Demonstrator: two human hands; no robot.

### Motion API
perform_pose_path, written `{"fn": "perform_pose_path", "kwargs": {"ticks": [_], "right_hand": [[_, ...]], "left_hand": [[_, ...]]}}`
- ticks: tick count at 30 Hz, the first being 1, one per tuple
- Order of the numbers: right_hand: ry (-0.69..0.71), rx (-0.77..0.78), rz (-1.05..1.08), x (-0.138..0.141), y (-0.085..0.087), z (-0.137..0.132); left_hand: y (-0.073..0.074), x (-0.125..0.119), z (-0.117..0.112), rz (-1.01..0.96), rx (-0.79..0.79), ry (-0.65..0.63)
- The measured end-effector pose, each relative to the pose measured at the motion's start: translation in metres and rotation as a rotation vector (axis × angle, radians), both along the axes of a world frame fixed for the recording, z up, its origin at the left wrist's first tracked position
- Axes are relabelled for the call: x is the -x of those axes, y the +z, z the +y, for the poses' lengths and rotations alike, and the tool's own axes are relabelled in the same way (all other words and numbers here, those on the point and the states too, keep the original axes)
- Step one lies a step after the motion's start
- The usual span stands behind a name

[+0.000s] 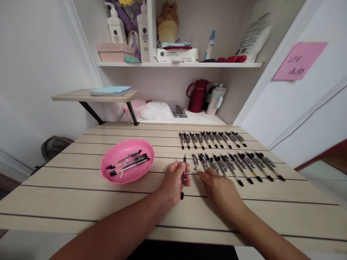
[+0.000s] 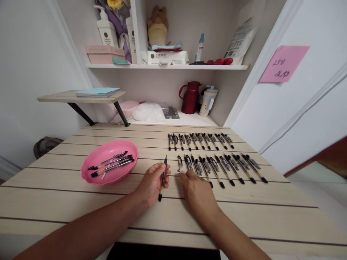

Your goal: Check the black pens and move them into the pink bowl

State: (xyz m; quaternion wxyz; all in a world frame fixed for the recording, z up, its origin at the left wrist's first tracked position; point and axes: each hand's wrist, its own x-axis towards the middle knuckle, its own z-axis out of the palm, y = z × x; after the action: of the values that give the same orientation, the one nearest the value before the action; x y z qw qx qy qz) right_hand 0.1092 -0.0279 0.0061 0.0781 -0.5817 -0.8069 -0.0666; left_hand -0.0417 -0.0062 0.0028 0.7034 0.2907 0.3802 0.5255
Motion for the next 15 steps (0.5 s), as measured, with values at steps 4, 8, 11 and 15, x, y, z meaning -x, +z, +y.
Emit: {"fn": "perform_pose_path", "kwargs": {"ticks": [4, 8, 11, 15], "right_hand": [[0.014, 0.005, -0.099, 0.018, 0.007, 0.005], [-0.028, 0.025, -0.139, 0.027, 0.007, 0.007], [-0.028, 0.033, -0.146, 0.027, 0.005, 0.007], [-0.019, 0.031, -0.153, 0.024, 0.005, 0.006]], "left_hand": [[0.000, 0.001, -0.001, -0.002, -0.007, 0.012], [-0.001, 0.002, -0.001, -0.007, -0.014, 0.001], [0.000, 0.002, -0.001, -0.005, -0.014, -0.011], [0.001, 0.001, -0.002, 0.006, -0.007, -0.013]]}}
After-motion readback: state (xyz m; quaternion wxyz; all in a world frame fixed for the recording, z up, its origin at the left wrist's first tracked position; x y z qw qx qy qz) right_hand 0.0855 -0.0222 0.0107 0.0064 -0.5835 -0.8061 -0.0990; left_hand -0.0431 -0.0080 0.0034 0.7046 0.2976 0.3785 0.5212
